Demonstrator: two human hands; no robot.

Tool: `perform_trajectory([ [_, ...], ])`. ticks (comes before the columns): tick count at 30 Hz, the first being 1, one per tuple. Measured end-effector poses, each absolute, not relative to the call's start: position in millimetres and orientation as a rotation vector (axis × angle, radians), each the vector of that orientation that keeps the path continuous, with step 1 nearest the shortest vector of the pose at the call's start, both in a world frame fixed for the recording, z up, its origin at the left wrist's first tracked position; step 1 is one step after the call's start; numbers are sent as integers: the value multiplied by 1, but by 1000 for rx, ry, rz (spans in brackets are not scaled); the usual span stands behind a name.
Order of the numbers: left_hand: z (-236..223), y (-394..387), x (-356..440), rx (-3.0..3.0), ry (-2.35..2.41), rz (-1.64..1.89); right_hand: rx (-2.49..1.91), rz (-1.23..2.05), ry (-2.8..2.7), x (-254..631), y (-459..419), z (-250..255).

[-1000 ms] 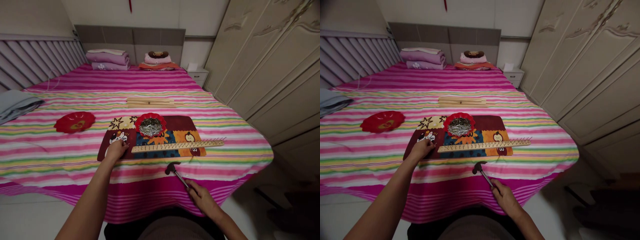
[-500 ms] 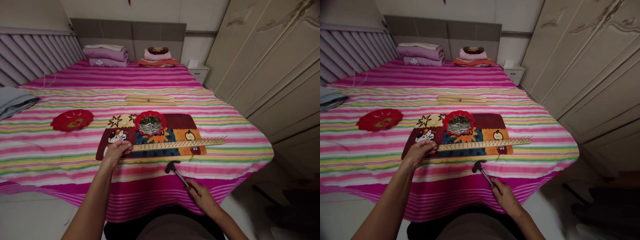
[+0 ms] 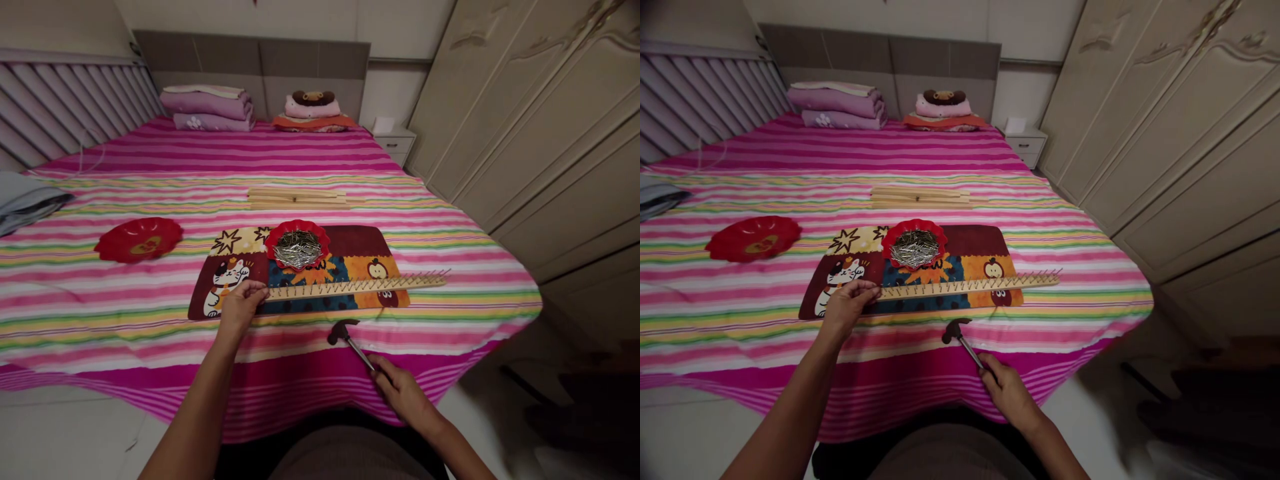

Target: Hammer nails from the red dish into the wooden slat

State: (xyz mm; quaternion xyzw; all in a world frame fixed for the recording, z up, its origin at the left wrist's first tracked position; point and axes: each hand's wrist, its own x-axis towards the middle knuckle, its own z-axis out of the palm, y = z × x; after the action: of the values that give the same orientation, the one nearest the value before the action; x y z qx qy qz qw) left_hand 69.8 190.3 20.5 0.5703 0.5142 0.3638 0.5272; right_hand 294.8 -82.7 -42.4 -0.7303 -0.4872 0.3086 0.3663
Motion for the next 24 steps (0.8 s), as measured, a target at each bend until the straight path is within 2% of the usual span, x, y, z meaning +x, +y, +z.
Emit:
perform_trajectory([
  [7, 21, 186, 71, 1411, 1245, 848, -1885, 790, -1273, 294, -83, -46],
  [16, 26, 178, 73, 1777, 1370, 769, -1881, 811, -1270, 294, -86, -50],
  [24, 22, 172, 72, 1849, 1406, 795, -1766, 792, -1356, 261, -61, 16],
])
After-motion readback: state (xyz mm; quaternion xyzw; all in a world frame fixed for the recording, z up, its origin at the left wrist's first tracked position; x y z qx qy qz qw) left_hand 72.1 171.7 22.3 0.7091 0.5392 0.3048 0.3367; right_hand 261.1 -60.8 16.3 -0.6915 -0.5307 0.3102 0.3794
